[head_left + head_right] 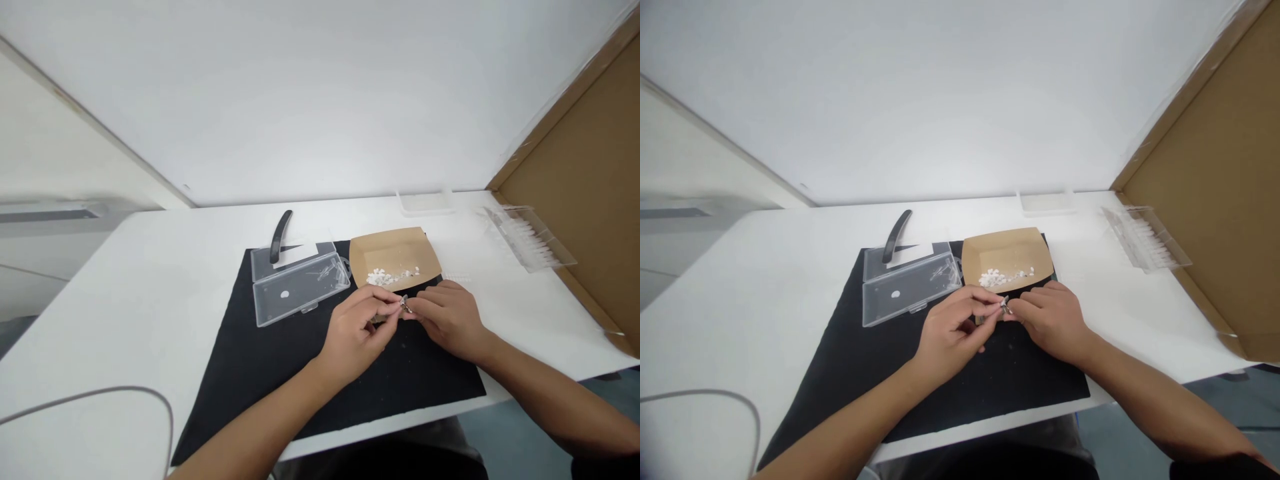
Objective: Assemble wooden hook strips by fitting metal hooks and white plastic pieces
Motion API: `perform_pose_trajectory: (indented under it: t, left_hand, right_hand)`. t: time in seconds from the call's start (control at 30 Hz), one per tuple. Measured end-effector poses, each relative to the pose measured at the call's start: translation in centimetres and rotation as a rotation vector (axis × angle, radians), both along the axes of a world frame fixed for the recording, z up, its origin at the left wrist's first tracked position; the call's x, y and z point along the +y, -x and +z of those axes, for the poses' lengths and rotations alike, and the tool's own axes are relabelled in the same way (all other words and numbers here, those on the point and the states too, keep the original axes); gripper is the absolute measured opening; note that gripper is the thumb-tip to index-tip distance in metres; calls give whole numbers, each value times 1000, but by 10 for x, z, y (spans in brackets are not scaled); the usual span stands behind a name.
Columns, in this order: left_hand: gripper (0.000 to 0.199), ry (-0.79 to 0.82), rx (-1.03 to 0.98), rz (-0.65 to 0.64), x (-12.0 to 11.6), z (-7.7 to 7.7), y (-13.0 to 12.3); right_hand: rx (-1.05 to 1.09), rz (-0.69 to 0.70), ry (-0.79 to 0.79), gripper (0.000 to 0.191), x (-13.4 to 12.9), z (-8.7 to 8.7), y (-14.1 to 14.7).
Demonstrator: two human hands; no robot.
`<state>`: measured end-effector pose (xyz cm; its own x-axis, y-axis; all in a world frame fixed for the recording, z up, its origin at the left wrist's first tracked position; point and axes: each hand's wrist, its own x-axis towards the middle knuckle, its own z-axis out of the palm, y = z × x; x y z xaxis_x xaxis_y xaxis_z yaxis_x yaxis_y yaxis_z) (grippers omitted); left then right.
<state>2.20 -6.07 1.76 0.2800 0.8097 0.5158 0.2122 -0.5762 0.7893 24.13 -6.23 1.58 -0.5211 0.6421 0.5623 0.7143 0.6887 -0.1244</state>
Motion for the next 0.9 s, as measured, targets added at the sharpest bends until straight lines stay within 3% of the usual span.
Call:
perform_pose_trajectory:
  t: [0.37,0.57,0.9]
  left_hand:
    - [6,-41,-37,-38,0,-4,1]
    - [6,-70,-73,-64,2,-2,4]
    - [13,-99,-133,-76,0,9,2]
  right_hand:
    - [-73,19,-104,30,4,0,-6]
    - [-91,19,-144,22,2,2,-5]
    - [48,57,-221,10,-5,-3,-1]
